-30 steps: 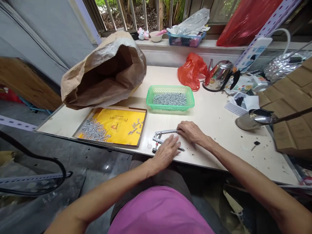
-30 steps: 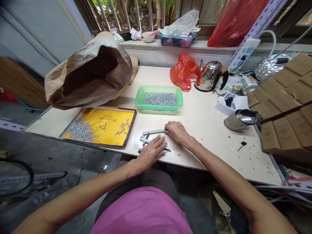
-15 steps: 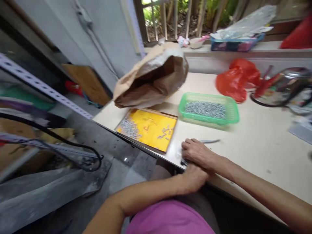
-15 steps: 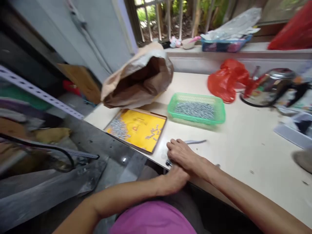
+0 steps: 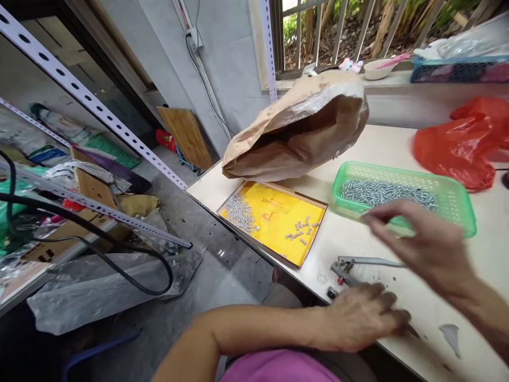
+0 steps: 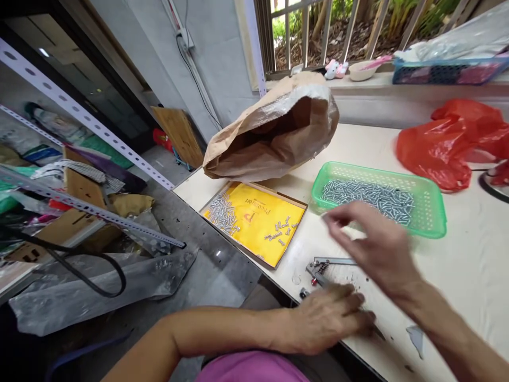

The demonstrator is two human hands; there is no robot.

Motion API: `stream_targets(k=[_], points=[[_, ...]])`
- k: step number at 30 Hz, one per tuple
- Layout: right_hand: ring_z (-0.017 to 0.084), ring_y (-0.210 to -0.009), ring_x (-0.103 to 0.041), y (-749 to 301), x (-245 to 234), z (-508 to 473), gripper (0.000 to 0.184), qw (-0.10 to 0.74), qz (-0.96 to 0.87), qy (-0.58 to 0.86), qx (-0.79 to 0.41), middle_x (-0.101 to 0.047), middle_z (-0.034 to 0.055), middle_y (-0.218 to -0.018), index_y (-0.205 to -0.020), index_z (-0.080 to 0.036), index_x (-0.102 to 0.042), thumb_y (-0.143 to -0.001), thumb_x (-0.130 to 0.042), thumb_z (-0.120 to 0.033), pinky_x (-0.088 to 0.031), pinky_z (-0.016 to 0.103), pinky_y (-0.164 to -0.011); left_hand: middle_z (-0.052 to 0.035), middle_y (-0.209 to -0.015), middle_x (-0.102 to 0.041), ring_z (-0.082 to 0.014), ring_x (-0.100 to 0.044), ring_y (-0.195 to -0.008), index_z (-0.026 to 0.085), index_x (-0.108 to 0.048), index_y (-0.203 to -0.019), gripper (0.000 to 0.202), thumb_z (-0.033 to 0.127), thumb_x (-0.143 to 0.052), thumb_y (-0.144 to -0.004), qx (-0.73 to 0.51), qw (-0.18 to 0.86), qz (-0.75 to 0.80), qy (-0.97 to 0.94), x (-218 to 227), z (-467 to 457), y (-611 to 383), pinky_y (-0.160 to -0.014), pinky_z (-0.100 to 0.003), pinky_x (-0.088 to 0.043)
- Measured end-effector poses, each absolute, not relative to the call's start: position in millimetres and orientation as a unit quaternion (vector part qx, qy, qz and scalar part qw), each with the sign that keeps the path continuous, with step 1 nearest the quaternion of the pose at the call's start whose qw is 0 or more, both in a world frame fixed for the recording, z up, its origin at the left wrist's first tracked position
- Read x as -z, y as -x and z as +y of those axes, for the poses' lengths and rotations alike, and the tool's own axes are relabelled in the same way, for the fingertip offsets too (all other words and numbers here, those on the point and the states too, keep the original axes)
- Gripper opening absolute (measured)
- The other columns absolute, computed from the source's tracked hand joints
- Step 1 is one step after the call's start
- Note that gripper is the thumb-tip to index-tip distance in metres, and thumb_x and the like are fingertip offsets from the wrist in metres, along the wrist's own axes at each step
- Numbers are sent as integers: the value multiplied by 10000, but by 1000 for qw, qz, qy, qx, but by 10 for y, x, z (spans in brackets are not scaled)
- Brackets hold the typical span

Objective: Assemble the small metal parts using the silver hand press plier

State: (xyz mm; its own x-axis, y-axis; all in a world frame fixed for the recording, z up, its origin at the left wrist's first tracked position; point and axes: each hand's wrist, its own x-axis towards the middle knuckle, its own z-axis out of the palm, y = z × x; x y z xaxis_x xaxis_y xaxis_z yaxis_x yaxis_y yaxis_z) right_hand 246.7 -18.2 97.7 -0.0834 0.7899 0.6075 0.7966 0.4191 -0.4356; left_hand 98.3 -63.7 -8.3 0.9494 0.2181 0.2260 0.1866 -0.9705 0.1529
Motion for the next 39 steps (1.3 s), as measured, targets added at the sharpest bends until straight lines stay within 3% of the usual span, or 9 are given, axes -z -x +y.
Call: stream_targets(k=[3,8,11,15,21,28,31,34,39], points=[[196,-801,-623,-2949,-1069,34,302,382,-622,667,148,-662,75,-814,-917,-176,-655,-872,-533,-449,-461,318,-728,-84,-946,-654,-174,-578,-916,155,-648,-1055,250,177,-431,-935,-180,88,255,-946,-134,-215,-487,-792,-284,-465],[335,-875,-567,-3596,-538,154,628,199,-689,694,57,-555,160,-971,-1264,-170,-510,-900,-248,-609,-435,454,-690,-124,-935,-653,-241,-551,-964,132,-699,-891,275,228,-444,-931,-63,0,595,-801,-396,722,500,-819,-347,-452],[335,-852,-580,-3541,-307,-124,593,205,-694,690,14,-536,160,-1046,-1365,-234,-400,-909,-273,-590,-448,455,-687,-155,-987,-662,-279,-548,-1045,108,-712,-906,295,253,-456,-913,11,-10,664,-748,-424,1036,762,-824,-353,-459],[261,-794,-618,-3161,-197,-784,460,237,-691,681,-50,-570,124,-1100,-1315,-286,-437,-927,-359,-522,-487,414,-716,-173,-1063,-666,-309,-542,-1122,112,-714,-965,266,286,-546,-856,52,11,697,-715,-384,1187,765,-826,-355,-468],[190,-873,-642,-2829,-30,-1473,319,201,-697,672,-152,-609,58,-1063,-1131,-281,-584,-948,-400,-465,-513,311,-727,-160,-978,-696,-271,-628,-952,123,-716,-918,214,246,-576,-813,61,62,707,-702,-410,1310,762,-755,-315,-458],[179,-831,-623,-2675,54,-1408,344,104,-737,656,-128,-597,63,-976,-1164,-226,-586,-986,-320,-352,-485,290,-660,-103,-846,-684,-235,-603,-845,144,-681,-790,124,247,-613,-776,-26,90,690,-718,-554,1329,862,-708,-288,-400],[176,-819,-611,-2659,60,-1384,335,90,-734,664,-112,-596,57,-943,-1111,-228,-609,-990,-304,-296,-463,288,-652,-69,-795,-666,-177,-566,-753,144,-653,-766,120,255,-609,-776,-121,171,670,-713,-609,1165,780,-671,-266,-389],[170,-813,-602,-2649,30,-1380,310,80,-731,668,-114,-597,56,-932,-1098,-224,-610,-985,-325,-267,-452,284,-661,-41,-822,-672,-122,-534,-676,131,-659,-843,260,379,-609,-783,-162,318,602,-715,-606,830,488,-611,-231,-400],[173,-849,-592,-2622,-46,-1333,259,47,-712,687,-139,-594,62,-954,-1077,-207,-601,-971,-368,-245,-449,280,-666,-19,-711,-658,-85,-485,-533,117,-710,-883,339,406,-645,-720,-66,556,475,-679,-493,198,-220,-508,-209,-370]])
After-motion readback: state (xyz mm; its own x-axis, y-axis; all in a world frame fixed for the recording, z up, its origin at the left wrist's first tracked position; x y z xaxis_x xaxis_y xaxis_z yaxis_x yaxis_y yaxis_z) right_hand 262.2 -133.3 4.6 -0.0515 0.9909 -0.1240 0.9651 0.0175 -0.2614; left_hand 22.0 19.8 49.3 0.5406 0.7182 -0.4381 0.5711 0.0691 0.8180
